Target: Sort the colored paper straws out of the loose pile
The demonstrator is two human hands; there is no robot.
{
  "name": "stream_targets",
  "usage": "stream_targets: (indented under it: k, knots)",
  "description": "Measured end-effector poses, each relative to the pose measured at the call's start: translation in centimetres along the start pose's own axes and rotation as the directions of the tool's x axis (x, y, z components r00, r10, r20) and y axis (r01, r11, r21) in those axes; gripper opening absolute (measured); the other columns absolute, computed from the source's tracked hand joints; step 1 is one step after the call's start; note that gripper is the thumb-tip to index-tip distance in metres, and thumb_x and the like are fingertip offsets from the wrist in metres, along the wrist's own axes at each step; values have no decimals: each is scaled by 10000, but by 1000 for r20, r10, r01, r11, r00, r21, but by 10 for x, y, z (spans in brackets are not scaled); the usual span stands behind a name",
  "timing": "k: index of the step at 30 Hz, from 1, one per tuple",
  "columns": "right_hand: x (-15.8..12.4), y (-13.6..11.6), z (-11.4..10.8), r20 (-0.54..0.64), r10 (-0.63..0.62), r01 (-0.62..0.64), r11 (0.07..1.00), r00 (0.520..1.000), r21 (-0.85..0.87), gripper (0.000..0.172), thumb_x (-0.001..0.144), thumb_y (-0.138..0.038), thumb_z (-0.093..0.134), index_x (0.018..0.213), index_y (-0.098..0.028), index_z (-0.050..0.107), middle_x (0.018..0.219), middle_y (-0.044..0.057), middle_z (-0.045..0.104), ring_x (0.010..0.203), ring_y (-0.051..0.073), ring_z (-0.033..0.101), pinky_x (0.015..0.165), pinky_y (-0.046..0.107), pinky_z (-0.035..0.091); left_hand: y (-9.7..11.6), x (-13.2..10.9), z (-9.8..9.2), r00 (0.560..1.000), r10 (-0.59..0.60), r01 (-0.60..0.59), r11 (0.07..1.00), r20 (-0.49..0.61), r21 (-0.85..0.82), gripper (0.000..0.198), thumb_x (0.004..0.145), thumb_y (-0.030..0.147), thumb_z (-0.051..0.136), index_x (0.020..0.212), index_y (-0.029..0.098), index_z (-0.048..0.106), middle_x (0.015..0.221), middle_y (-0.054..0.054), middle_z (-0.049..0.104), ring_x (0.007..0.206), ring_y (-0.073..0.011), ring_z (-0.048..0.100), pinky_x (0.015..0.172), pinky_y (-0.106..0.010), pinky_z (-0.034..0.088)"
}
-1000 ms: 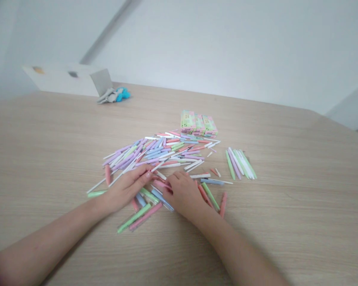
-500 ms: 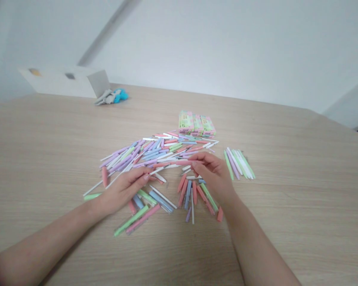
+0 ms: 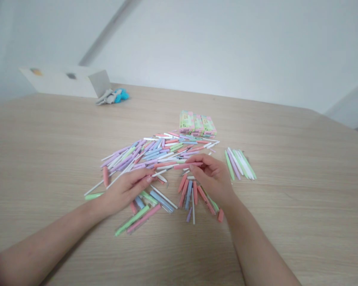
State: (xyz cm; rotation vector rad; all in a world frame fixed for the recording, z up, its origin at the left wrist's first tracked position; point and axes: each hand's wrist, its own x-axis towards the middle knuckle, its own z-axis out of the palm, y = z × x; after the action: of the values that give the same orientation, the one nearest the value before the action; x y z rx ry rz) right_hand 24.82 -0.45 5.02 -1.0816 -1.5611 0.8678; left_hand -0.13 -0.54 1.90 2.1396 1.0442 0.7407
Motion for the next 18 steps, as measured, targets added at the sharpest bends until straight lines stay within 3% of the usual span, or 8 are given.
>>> stream_targets:
  k: [18]
  knots:
    - [0,-2,-5,29,33,-32,997,999,-67,94,788,-225,612,863,-188,657,761,27,668,648,123,576,571,226,454,3,0,-1,1000,-2,2,1000,-5,-11,311,948,327,365,1002,198,643,759,-3,589,735,-142,581,642,-223,474]
